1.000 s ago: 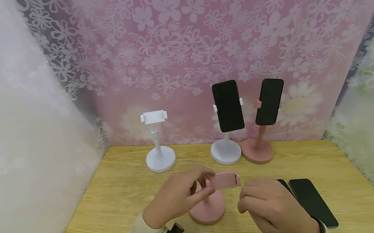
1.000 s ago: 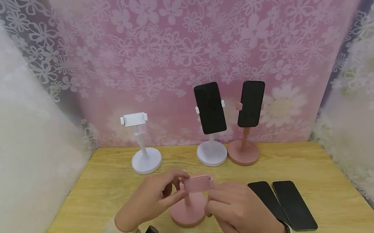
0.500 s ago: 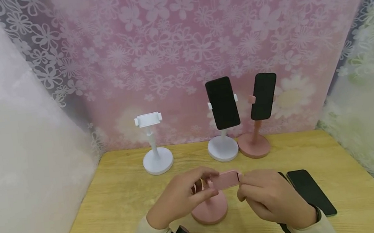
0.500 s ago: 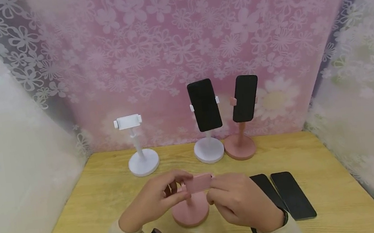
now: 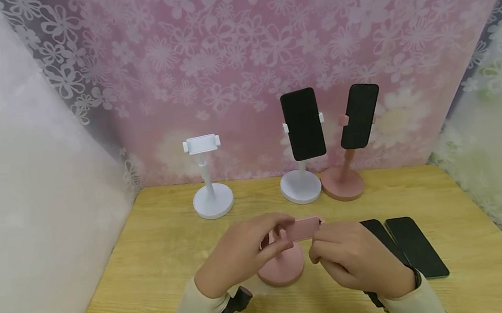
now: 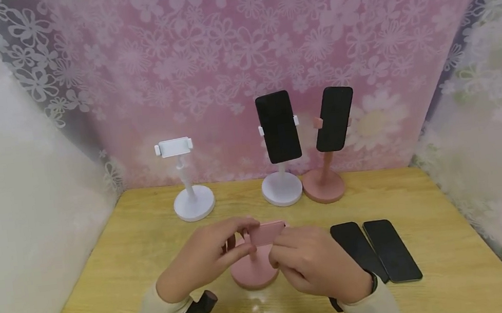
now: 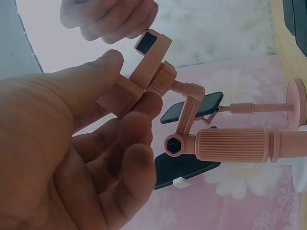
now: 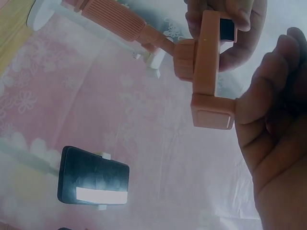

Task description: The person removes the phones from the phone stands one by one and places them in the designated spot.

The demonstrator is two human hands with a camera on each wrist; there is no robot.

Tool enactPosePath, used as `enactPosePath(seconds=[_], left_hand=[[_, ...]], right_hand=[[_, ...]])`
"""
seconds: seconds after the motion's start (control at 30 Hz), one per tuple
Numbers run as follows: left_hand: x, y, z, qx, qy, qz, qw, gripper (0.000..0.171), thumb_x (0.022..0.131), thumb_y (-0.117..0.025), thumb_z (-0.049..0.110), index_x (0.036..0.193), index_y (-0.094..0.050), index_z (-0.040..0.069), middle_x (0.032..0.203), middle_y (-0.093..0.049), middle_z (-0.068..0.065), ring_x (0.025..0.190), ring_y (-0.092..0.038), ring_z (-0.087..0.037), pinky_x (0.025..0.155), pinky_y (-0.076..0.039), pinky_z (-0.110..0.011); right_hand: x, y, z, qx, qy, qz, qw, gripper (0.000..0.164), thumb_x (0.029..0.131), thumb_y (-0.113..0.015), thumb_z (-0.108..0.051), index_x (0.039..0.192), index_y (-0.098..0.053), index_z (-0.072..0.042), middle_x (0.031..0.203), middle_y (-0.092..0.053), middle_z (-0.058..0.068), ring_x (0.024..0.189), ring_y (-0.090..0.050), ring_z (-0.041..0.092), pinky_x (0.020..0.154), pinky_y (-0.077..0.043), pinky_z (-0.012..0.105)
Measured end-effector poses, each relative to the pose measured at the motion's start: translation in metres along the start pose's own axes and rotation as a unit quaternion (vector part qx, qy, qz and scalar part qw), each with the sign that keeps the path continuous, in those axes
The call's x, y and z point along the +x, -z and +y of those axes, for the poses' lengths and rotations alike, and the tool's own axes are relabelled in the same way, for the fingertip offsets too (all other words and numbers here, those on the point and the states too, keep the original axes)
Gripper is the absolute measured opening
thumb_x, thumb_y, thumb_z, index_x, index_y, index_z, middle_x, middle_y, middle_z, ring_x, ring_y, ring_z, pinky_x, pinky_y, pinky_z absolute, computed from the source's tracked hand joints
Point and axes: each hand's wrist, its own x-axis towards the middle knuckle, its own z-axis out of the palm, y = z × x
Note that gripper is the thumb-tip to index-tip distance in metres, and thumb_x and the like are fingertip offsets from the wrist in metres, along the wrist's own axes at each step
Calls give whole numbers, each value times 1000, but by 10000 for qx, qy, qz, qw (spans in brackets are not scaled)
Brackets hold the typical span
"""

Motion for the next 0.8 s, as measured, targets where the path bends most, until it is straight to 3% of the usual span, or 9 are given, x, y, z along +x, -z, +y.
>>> enactPosePath(seconds=[0.2,0.37,0.53,0.67,0.8], left_hand=[[-3,3,3,-155,135,47,9998,34,101,-70,35,131,-66,20,95,-63,18,73,-54,2,62,-47,-17],[-4,-1,3,-7,-81,117,9999,27,97,-76,31,118,-64,19,91,-62,15,74,-54,3,62,-45,-12],[-2,-8,2,-78,-245,185,9995,23,95,-79,23,109,-61,17,87,-60,12,74,-53,2,64,-44,-10],[-6,-9,3,-280,-110,117,9995,23,95,-79,20,110,-61,17,87,-57,13,72,-51,2,62,-44,-12],[-11,-9,4,-441,-56,194,9988,22,96,-77,20,109,-60,18,87,-59,10,70,-49,2,60,-44,-13]], right_hand=[[3,-5,3,125,68,-35,9999,39,107,-37,-8,79,-62,-19,69,-49,-10,59,-37,1,58,-35,13],[-1,-6,0,220,-181,-144,9995,38,105,-38,-8,79,-63,-21,70,-52,-11,60,-42,1,61,-39,13],[-7,-6,-4,500,-435,-28,9978,33,93,-46,3,80,-63,-21,69,-52,-11,61,-43,1,62,-39,11],[-9,-8,-7,764,-449,64,9960,33,86,-49,9,80,-63,-20,68,-52,-10,61,-41,0,61,-36,8],[-8,-9,-9,855,-461,3,9953,33,89,-49,8,80,-63,-20,69,-53,-11,61,-41,0,61,-35,7]])
